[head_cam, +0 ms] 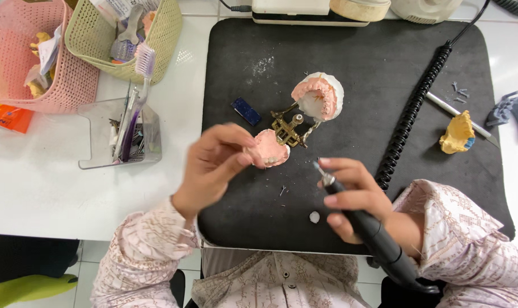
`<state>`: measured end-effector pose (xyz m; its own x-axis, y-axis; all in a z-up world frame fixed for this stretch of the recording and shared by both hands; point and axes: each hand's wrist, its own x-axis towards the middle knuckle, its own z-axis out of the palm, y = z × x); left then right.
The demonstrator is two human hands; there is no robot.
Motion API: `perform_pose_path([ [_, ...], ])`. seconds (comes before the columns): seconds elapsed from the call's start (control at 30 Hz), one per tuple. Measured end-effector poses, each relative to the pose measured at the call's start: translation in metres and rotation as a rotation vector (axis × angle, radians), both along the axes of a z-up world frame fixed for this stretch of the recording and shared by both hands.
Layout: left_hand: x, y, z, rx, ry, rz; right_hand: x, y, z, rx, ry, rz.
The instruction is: The person uses a rotary handpiece to grind and shape a small white dental component held in the left hand. The person repeatedly rotates the component and applies the tool to different surfaces, then briefly sets the tool down and handles a pink denture mold on the table.
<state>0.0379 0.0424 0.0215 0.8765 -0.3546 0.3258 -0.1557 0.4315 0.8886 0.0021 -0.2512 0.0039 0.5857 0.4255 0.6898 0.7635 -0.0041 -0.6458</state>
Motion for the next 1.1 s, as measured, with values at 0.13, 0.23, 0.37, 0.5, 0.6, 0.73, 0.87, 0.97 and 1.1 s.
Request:
perform_pose_path([
  [0.13,0.007,0.024,0.031,0.817,-0.693,0.405,0.002,0.007,-0.005,0.139,0.191,-0.108],
  [0.23,0.010,0.020,0.040,0.922,-0.765,0.333,0.004,0.008,-0.006,0.176,0.284,-0.169],
  [0.37,0.016,0.016,0.040,0.997,-0.795,0.264,0.007,0.008,-0.005,0.191,0.328,-0.166],
  [0.5,0.017,0.017,0.039,1.033,-0.794,0.224,0.008,0.008,-0.005,0.186,0.342,-0.171],
  [0.6,0.017,0.017,0.037,1.057,-0.794,0.214,0.008,0.009,-0.006,0.210,0.354,-0.166],
  [0.73,0.020,0.019,0.032,1.025,-0.805,0.212,0.009,0.008,-0.004,0.188,0.329,-0.182],
  [0.87,0.026,0.019,0.026,0.989,-0.803,0.199,0.015,0.000,-0.001,0.174,0.241,-0.241],
  [0.97,0.029,0.021,0.023,0.961,-0.787,0.185,0.035,-0.010,0.004,0.218,0.093,-0.359],
  [1.1,0.030,0.023,0.017,0.929,-0.793,0.174,0.067,-0.033,0.018,-0.051,-0.198,-0.605],
])
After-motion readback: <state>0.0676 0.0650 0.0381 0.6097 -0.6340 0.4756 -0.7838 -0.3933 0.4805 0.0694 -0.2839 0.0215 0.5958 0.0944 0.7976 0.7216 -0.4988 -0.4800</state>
